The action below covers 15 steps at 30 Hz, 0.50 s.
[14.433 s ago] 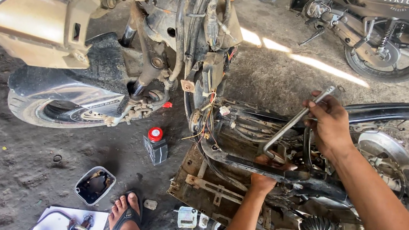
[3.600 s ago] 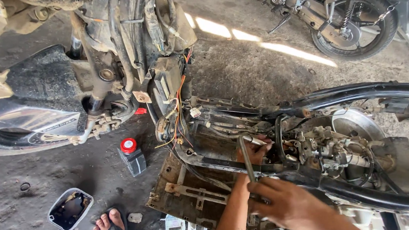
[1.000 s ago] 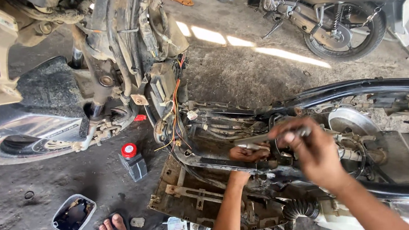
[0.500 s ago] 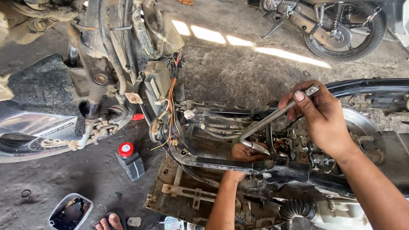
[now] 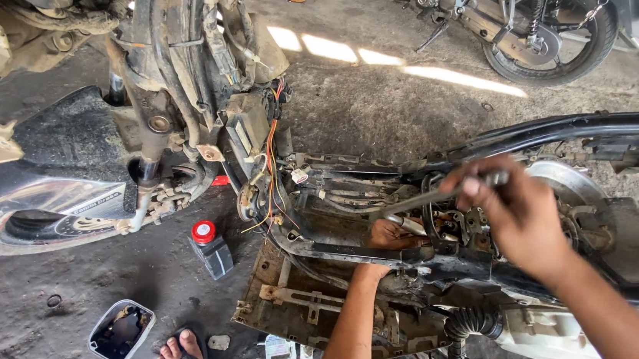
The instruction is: The person repairs a partially disassembled scooter in a workshop. They pick an L-shaped socket wrench from a basin of tools, fit it onto bolts on the scooter's frame and engine area, and repeatedly turn the wrench to loosen and tighten fasteners, steadying the bike with the other hand.
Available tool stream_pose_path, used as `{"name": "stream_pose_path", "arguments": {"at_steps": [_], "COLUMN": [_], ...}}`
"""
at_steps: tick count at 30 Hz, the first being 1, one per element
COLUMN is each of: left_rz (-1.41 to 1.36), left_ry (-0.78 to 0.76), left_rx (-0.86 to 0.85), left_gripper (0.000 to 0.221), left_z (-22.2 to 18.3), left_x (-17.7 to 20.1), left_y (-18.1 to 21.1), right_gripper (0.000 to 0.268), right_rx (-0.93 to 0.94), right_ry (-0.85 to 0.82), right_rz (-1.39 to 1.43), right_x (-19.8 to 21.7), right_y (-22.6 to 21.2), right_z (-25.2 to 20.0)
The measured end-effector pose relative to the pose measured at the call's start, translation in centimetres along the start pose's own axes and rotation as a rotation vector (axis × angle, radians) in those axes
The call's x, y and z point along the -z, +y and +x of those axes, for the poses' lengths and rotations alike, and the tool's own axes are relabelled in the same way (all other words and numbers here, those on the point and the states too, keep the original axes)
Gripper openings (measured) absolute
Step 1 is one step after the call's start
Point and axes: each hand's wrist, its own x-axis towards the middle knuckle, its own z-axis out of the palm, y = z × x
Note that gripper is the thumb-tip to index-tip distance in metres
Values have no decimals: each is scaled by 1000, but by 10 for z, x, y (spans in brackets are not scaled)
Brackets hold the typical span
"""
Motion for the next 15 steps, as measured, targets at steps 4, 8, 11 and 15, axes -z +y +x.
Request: {"name": "stream_pose_path", "arguments": {"at_steps": [4,8,11,15], "left_rz": [-44,-330,91,14], "left_ry": [143,41,256,138], "left_rx": [84,84,216,109], "left_gripper": [35,26,31,34], "left_z": [1,-4,-2,3], "left_x": [7,-8,-8,6], "left_y": [-16,6,-5,-26], "right_gripper": [14,12,16,25], "right_rx": [430,216,792,706], "right_ry": [-87,-491,-446,-508], "right_rz": [-70,-359,-526,-490], "right_x": [-20,-48,-72,-76], "right_y": [-29,-11,-30,-28], "right_z": [-44,-101,-121,-114]}}
